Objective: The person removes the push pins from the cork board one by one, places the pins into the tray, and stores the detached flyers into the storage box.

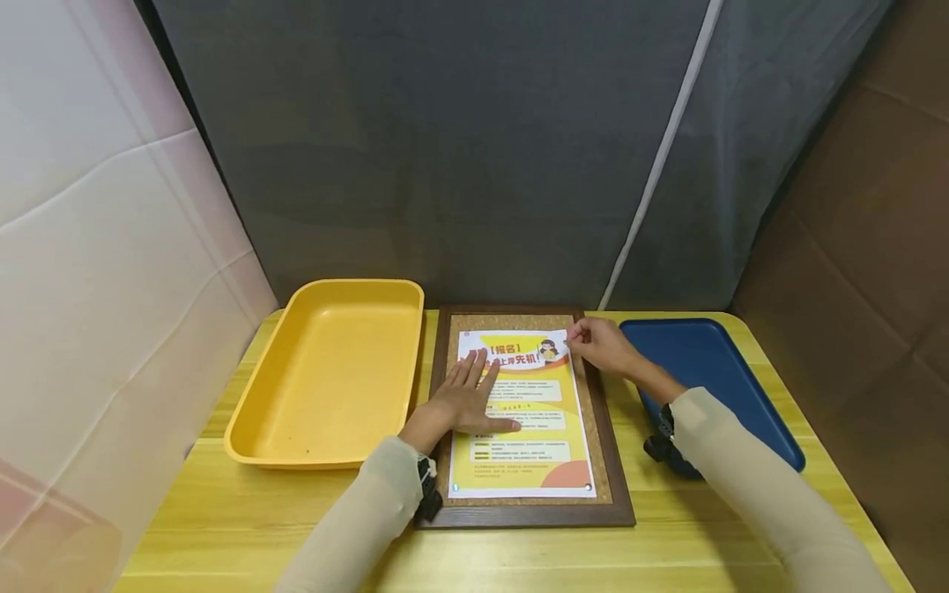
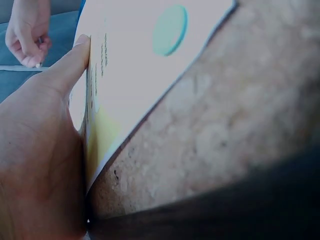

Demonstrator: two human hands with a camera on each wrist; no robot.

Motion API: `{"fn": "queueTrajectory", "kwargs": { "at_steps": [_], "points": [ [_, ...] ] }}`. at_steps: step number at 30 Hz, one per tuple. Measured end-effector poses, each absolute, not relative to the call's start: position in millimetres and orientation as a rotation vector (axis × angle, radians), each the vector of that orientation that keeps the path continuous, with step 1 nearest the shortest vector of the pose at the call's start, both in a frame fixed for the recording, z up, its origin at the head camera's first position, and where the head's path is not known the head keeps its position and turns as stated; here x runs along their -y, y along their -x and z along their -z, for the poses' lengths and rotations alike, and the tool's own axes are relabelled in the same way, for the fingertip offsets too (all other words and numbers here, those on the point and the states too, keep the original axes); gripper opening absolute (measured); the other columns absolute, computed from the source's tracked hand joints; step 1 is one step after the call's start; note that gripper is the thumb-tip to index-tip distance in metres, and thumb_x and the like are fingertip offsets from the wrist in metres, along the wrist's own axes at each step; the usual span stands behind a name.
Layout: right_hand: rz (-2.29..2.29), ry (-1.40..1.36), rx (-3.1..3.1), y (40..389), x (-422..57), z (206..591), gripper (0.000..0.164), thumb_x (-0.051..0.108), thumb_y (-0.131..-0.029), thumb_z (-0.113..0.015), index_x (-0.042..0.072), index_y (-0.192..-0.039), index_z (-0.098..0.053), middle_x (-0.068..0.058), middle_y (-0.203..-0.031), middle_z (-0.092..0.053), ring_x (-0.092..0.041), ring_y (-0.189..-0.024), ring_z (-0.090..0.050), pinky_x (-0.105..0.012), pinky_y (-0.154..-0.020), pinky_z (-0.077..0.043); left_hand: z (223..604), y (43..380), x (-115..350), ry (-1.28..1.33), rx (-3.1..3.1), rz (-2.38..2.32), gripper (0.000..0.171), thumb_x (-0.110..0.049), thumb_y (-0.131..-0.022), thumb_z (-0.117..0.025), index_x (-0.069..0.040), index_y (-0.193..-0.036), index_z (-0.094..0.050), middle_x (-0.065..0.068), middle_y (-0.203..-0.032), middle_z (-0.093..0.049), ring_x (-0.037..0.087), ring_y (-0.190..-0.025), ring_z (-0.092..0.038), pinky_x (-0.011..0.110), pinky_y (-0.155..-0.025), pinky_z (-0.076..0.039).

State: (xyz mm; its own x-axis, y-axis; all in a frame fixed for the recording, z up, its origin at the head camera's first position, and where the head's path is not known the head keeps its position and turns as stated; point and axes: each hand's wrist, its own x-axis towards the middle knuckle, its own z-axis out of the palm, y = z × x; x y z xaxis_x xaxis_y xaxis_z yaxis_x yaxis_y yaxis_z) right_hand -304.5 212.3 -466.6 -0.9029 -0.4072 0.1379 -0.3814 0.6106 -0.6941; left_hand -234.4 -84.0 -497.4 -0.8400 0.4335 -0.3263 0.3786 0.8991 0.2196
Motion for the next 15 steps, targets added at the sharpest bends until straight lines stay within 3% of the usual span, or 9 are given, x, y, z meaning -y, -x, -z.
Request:
{"fn": "queueTrajectory", "kwargs": {
  "at_steps": [15],
  "points": [
    [1.041, 0.874, -2.799, 296.7, -244.9, 464.8, 0.004, 0.005, -0.096, -0.072, 0.004, -0.092, -0.074, -0.001, -0.083, -0.067, -0.013, -0.075, -0.055, -0.027, -0.069, -0.048, 514.7, 246.4, 81.7, -0.562, -2.657, -0.209, 0.124, -0.091, -0.087, -0.048, -0.021, -0.169, 0.013, 0.006, -0.173, 0.030, 0.027, -0.160, 0.025, 0.048, -0.130, 0.012]
  ]
}}
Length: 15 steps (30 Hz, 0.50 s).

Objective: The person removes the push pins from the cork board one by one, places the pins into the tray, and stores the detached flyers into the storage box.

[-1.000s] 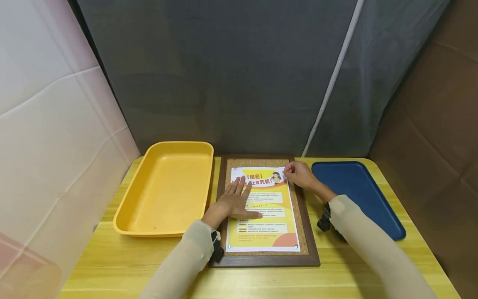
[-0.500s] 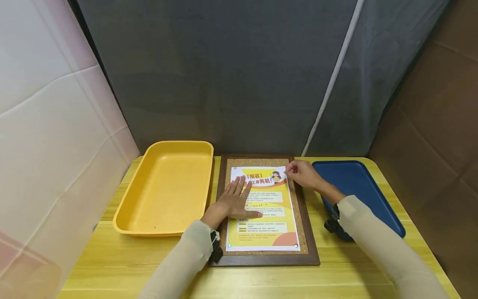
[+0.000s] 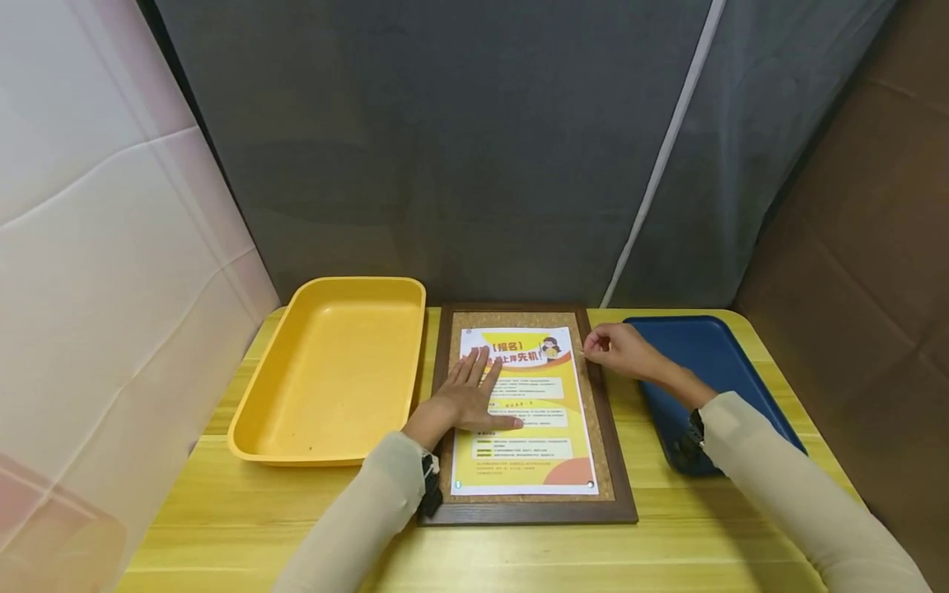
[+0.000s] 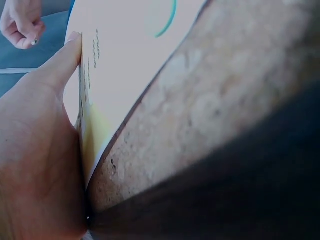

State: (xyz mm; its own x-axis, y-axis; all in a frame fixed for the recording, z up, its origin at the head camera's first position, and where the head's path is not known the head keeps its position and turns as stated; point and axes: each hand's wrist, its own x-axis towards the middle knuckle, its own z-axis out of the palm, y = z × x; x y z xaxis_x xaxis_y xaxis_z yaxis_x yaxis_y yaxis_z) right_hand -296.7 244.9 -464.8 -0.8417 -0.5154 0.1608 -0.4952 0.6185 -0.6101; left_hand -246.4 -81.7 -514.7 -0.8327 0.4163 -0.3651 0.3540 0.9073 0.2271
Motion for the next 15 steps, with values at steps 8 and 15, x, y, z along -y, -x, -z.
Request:
{"fn": "queueTrajectory", "kwargs": {
  "at_steps": [8, 15],
  "points": [
    [1.038, 0.895, -2.755, 292.5, -265.1, 466.6, 0.005, 0.004, -0.096, -0.070, 0.005, -0.093, -0.074, 0.000, -0.085, -0.068, -0.013, -0.075, -0.056, -0.026, -0.071, -0.049, 513.2, 244.8, 79.8, -0.564, -2.650, -0.186, 0.124, -0.092, -0.087, -0.046, -0.021, -0.169, 0.015, 0.004, -0.172, 0.031, 0.025, -0.160, 0.026, 0.048, -0.130, 0.012],
    [1.036, 0.963, -2.713, 292.8, -281.4, 470.6, 0.005, 0.001, -0.096, -0.070, 0.003, -0.094, -0.075, 0.002, -0.083, -0.066, -0.007, -0.072, -0.053, -0.024, -0.066, -0.047, 514.8, 245.1, 81.4, -0.563, -2.636, -0.219, 0.125, -0.091, -0.086, -0.049, -0.022, -0.169, 0.015, 0.005, -0.172, 0.032, 0.026, -0.159, 0.028, 0.048, -0.130, 0.014]
  ]
}}
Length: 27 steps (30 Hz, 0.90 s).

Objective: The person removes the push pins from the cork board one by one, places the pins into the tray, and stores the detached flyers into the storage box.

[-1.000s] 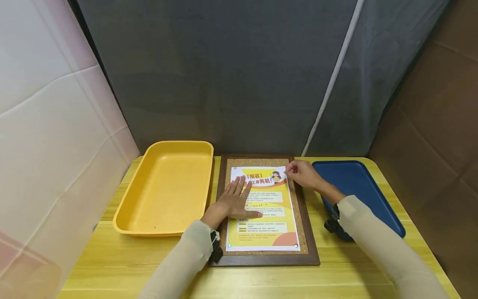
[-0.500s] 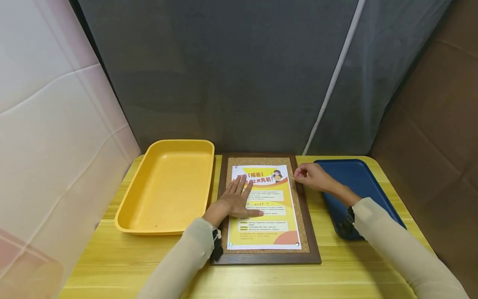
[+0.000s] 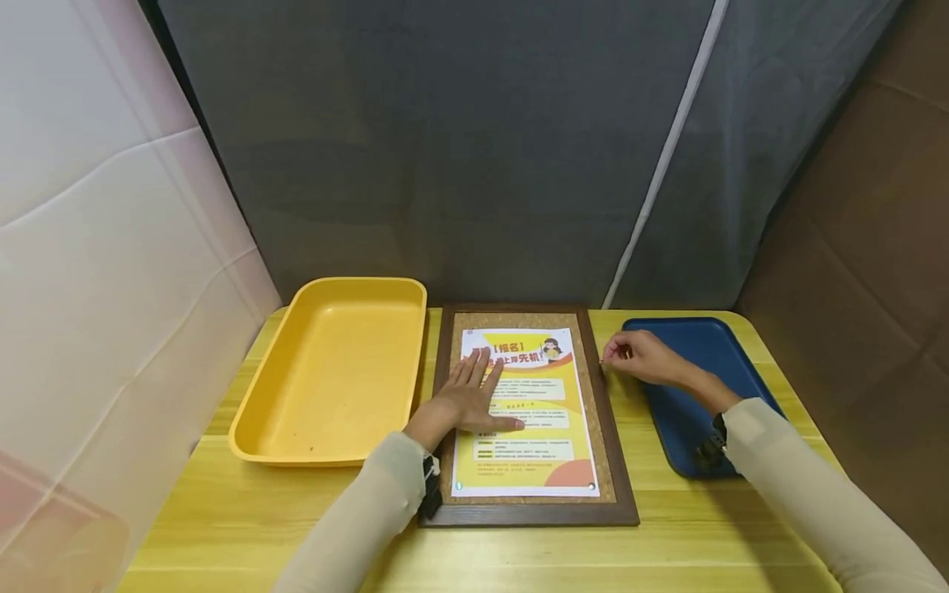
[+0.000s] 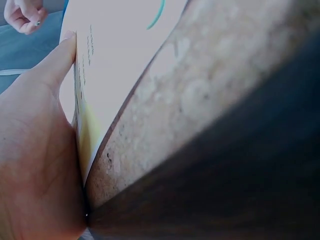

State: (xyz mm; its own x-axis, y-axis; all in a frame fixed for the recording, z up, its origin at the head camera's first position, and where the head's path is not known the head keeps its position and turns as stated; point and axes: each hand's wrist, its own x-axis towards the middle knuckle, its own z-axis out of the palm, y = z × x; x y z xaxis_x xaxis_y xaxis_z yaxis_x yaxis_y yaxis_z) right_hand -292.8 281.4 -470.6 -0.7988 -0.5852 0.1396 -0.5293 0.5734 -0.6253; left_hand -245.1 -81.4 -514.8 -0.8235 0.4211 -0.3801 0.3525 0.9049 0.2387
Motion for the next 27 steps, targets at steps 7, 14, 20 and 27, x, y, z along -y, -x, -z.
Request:
{"fn": "queueTrajectory", "kwargs": {
  "at_steps": [7, 14, 20, 27],
  "points": [
    [1.031, 0.919, -2.716, 292.2, -299.4, 474.0, 0.006, 0.006, -0.098, -0.073, 0.003, -0.093, -0.074, 0.001, -0.084, -0.067, -0.006, -0.072, -0.055, -0.024, -0.067, -0.048, 512.0, 241.9, 81.7, -0.585, -2.647, -0.214, 0.125, -0.092, -0.087, -0.046, -0.019, -0.170, 0.012, 0.008, -0.173, 0.030, 0.028, -0.160, 0.026, 0.047, -0.130, 0.013],
    [0.993, 0.830, -2.747, 292.7, -317.0, 478.7, 0.004, 0.001, -0.097, -0.072, 0.003, -0.094, -0.074, -0.001, -0.085, -0.068, -0.006, -0.072, -0.055, -0.025, -0.067, -0.047, 508.0, 240.9, 81.7, -0.588, -2.650, -0.209, 0.124, -0.091, -0.087, -0.046, -0.018, -0.171, 0.009, 0.009, -0.175, 0.026, 0.029, -0.161, 0.023, 0.048, -0.131, 0.011],
    [0.977, 0.780, -2.747, 293.7, -326.0, 480.9, 0.004, 0.002, -0.096, -0.074, 0.002, -0.093, -0.074, -0.001, -0.084, -0.069, -0.007, -0.072, -0.054, -0.024, -0.067, -0.047, 515.4, 246.0, 82.5, -0.568, -2.635, -0.195, 0.124, -0.091, -0.087, -0.047, -0.021, -0.169, 0.014, 0.007, -0.173, 0.031, 0.028, -0.160, 0.027, 0.046, -0.129, 0.015],
    [0.973, 0.712, -2.752, 295.9, -337.1, 485.6, 0.004, 0.004, -0.097, -0.074, 0.003, -0.093, -0.074, 0.000, -0.084, -0.068, -0.007, -0.071, -0.055, -0.023, -0.066, -0.046, 509.2, 242.4, 83.1, -0.575, -2.641, -0.195, 0.124, -0.091, -0.087, -0.045, -0.018, -0.170, 0.012, 0.009, -0.174, 0.029, 0.029, -0.160, 0.026, 0.048, -0.130, 0.013]
  ]
}}
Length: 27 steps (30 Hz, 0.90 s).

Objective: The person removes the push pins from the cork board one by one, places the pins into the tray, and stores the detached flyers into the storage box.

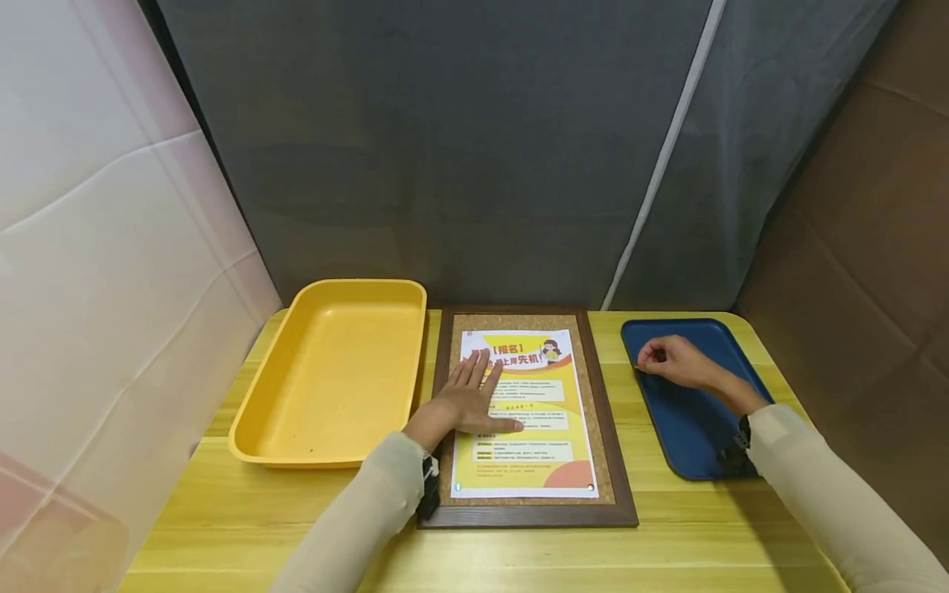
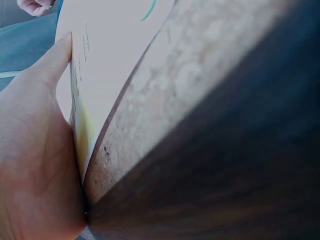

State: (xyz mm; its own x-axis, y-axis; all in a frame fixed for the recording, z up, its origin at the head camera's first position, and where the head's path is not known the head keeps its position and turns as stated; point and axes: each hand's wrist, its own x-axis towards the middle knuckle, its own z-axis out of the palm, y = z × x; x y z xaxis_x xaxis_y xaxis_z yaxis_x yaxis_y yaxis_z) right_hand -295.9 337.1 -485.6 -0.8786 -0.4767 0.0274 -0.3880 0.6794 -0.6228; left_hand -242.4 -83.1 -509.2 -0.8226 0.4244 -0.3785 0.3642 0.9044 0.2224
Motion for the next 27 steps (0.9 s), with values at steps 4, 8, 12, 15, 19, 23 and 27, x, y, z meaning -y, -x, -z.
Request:
{"fn": "queueTrajectory", "kwargs": {
  "at_steps": [4, 8, 12, 15, 19, 23, 27],
  "points": [
    [0.966, 0.680, -2.748, 295.4, -344.8, 486.7, 0.005, 0.002, -0.097, -0.072, 0.002, -0.094, -0.075, -0.002, -0.087, -0.071, -0.009, -0.072, -0.056, -0.024, -0.067, -0.047, 507.4, 240.6, 83.7, -0.590, -2.650, -0.194, 0.125, -0.092, -0.087, -0.045, -0.017, -0.171, 0.010, 0.010, -0.175, 0.026, 0.029, -0.161, 0.023, 0.048, -0.131, 0.011],
    [0.935, 0.651, -2.758, 294.7, -352.4, 488.9, 0.006, 0.001, -0.097, -0.070, 0.002, -0.094, -0.075, -0.003, -0.089, -0.073, -0.010, -0.074, -0.057, -0.024, -0.068, -0.048, 511.2, 242.4, 83.6, -0.585, -2.645, -0.196, 0.125, -0.091, -0.087, -0.046, -0.019, -0.170, 0.012, 0.009, -0.174, 0.028, 0.029, -0.161, 0.025, 0.049, -0.130, 0.013],
    [0.912, 0.616, -2.774, 295.3, -358.7, 491.5, 0.006, 0.001, -0.096, -0.070, 0.002, -0.093, -0.075, -0.002, -0.088, -0.071, -0.012, -0.074, -0.056, -0.025, -0.068, -0.047, 515.5, 245.1, 83.3, -0.575, -2.645, -0.196, 0.124, -0.091, -0.087, -0.046, -0.020, -0.169, 0.014, 0.008, -0.173, 0.031, 0.028, -0.160, 0.027, 0.048, -0.130, 0.014],
    [0.915, 0.593, -2.777, 295.8, -362.2, 493.7, 0.005, 0.001, -0.095, -0.071, 0.002, -0.093, -0.075, -0.001, -0.086, -0.070, -0.011, -0.074, -0.056, -0.024, -0.068, -0.047, 515.7, 245.0, 83.7, -0.581, -2.645, -0.193, 0.124, -0.091, -0.087, -0.046, -0.020, -0.169, 0.014, 0.008, -0.173, 0.031, 0.028, -0.160, 0.027, 0.048, -0.130, 0.014],
    [0.919, 0.582, -2.780, 296.0, -364.7, 495.5, 0.005, 0.001, -0.095, -0.071, 0.002, -0.092, -0.074, -0.001, -0.084, -0.070, -0.010, -0.073, -0.057, -0.024, -0.068, -0.048, 512.0, 242.8, 84.5, -0.593, -2.647, -0.199, 0.125, -0.092, -0.087, -0.045, -0.018, -0.170, 0.011, 0.010, -0.174, 0.028, 0.029, -0.161, 0.025, 0.049, -0.130, 0.012],
    [0.907, 0.573, -2.782, 295.9, -366.1, 496.2, 0.005, 0.000, -0.094, -0.070, 0.002, -0.092, -0.074, -0.001, -0.083, -0.069, -0.011, -0.073, -0.058, -0.024, -0.068, -0.048, 511.4, 243.5, 83.8, -0.580, -2.642, -0.197, 0.126, -0.092, -0.086, -0.046, -0.018, -0.170, 0.011, 0.009, -0.174, 0.028, 0.029, -0.161, 0.024, 0.050, -0.130, 0.012],
    [0.894, 0.556, -2.779, 296.3, -368.0, 497.1, 0.004, 0.001, -0.095, -0.071, 0.001, -0.093, -0.074, -0.002, -0.084, -0.070, -0.010, -0.072, -0.056, -0.024, -0.067, -0.046, 512.3, 245.1, 82.5, -0.564, -2.632, -0.194, 0.125, -0.091, -0.087, -0.047, -0.021, -0.169, 0.014, 0.006, -0.173, 0.031, 0.027, -0.160, 0.027, 0.049, -0.130, 0.014]
  ]
}}
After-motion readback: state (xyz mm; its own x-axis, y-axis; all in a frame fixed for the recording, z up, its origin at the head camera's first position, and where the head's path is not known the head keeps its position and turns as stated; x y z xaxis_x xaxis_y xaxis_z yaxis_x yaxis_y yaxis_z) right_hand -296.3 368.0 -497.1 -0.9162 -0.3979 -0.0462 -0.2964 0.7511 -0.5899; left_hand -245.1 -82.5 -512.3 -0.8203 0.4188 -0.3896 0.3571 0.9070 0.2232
